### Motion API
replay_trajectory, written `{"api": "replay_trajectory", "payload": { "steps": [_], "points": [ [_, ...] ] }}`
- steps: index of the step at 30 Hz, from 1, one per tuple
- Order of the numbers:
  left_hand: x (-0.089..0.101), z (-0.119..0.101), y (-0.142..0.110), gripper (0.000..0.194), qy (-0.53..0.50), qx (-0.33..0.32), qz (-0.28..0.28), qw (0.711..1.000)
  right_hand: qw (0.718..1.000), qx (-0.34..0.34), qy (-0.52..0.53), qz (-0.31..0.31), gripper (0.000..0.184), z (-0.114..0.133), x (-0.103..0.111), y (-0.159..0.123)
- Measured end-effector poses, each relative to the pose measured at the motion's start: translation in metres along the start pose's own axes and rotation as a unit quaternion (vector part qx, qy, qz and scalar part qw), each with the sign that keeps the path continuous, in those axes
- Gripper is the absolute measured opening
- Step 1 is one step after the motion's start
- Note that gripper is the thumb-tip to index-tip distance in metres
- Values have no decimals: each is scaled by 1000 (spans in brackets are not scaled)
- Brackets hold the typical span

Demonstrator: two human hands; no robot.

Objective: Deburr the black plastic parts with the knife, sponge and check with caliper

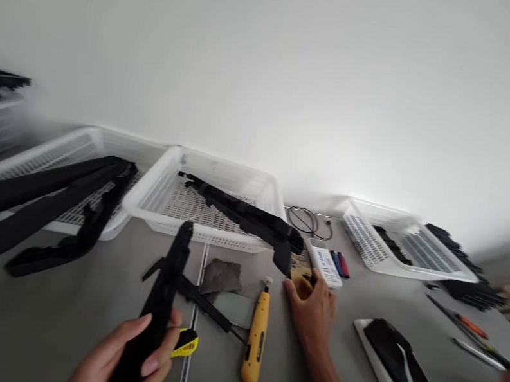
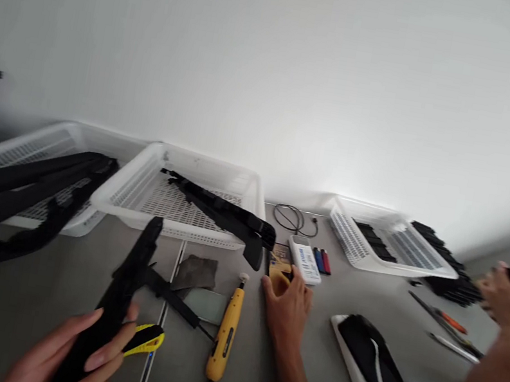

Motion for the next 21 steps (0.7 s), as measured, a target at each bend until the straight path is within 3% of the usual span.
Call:
{"api": "replay_trajectory", "payload": {
  "steps": [7,16,21],
  "points": [
    [-5,11,9,51,-20,13,48,999,1000,9,2,13,80,0,10,-4],
    [7,-1,4,44,9,-48,11,999,999,33,-19,13,78,0,15,-6],
    [21,1,7,51,23,-70,17,997,998,48,-23,12,72,-1,11,-6]
  ]
}}
Point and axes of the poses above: each hand's wrist, its own y-axis towards the middle knuckle, its own x-axis out of the back of the hand, z = x × y, the point moved 3 cm from there along y, towards the middle knuckle, and after that the axes turned 1 degree about y, right-handed, at the moved point
